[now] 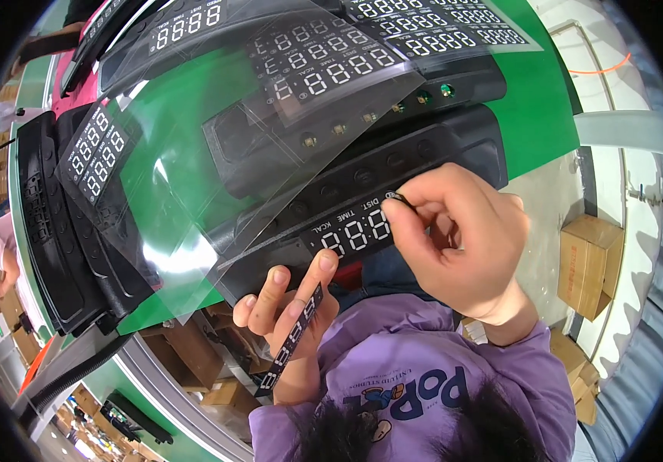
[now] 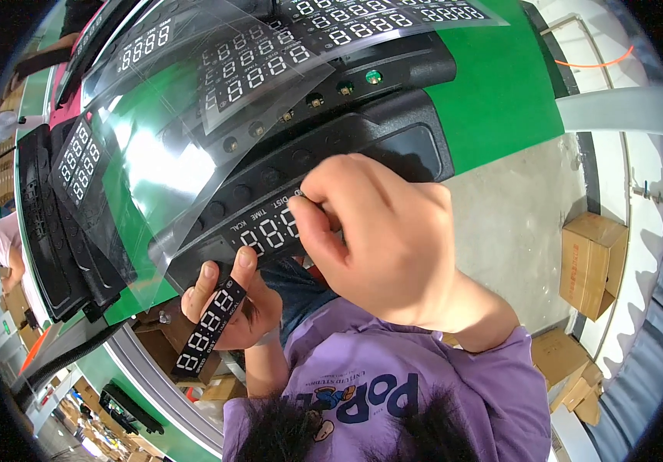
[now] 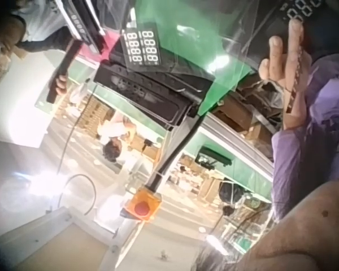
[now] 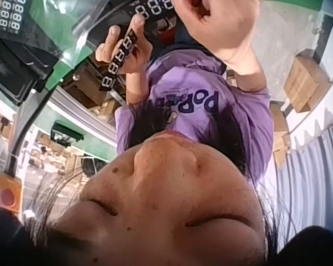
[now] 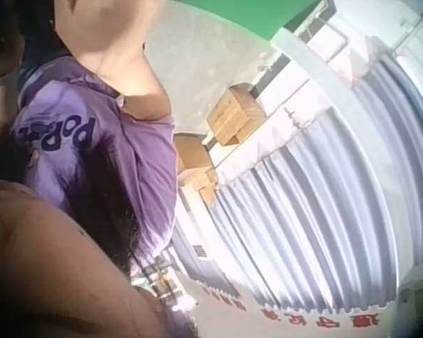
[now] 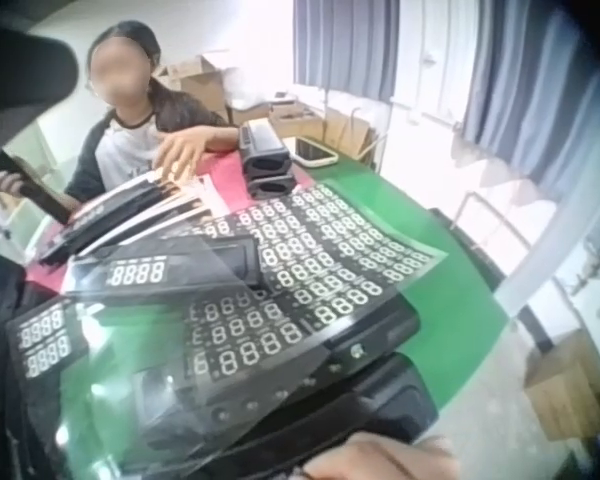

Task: Assembling digital display panels into plastic housings and applying stickers.

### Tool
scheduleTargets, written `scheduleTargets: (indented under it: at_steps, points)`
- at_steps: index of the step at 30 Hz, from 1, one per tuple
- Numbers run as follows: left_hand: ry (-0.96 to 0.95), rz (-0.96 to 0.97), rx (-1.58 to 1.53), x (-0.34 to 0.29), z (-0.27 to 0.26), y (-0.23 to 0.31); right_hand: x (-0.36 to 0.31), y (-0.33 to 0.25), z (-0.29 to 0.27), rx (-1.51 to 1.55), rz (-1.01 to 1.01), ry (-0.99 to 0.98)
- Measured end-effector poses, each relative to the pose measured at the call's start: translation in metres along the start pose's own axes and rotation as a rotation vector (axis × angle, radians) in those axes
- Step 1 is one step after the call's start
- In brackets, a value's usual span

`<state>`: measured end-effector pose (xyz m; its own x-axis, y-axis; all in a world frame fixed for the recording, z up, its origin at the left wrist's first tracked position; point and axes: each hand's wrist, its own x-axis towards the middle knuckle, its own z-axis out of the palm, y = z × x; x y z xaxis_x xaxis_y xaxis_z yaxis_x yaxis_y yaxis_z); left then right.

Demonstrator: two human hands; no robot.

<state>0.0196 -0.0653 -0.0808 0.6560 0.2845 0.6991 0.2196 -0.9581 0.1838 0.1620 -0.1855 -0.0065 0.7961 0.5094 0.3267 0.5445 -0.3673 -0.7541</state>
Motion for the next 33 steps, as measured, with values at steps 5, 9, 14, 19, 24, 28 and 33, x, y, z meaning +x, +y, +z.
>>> scheduleTargets:
  at_steps: [5,9,14,19,24,28,33]
  points:
    - [0.076,0.059,0.086,0.001,0.003,0.0,0.014,0.014,-0.007,-0.206,0.09,0.128]
    - [0.045,0.005,-0.004,0.0,0.005,0.001,0.005,0.017,-0.009,-0.127,0.017,0.071]
    - [0.051,-0.159,-0.185,0.014,0.0,0.0,0.013,0.013,-0.02,-0.222,-0.014,0.023]
    - [-0.123,-0.223,-0.18,0.02,-0.032,-0.02,0.004,0.037,-0.037,-0.23,-0.148,0.179]
    - [-0.168,-0.356,-0.481,-0.01,-0.036,-0.043,-0.016,0.049,-0.046,-0.014,-0.092,-0.032]
    - [-0.073,-0.291,-0.541,0.002,-0.032,-0.031,-0.026,0.051,-0.044,-0.068,-0.124,-0.092]
    - [-0.009,-0.298,-0.472,0.004,-0.041,-0.037,-0.017,0.049,-0.038,-0.026,-0.215,-0.104]
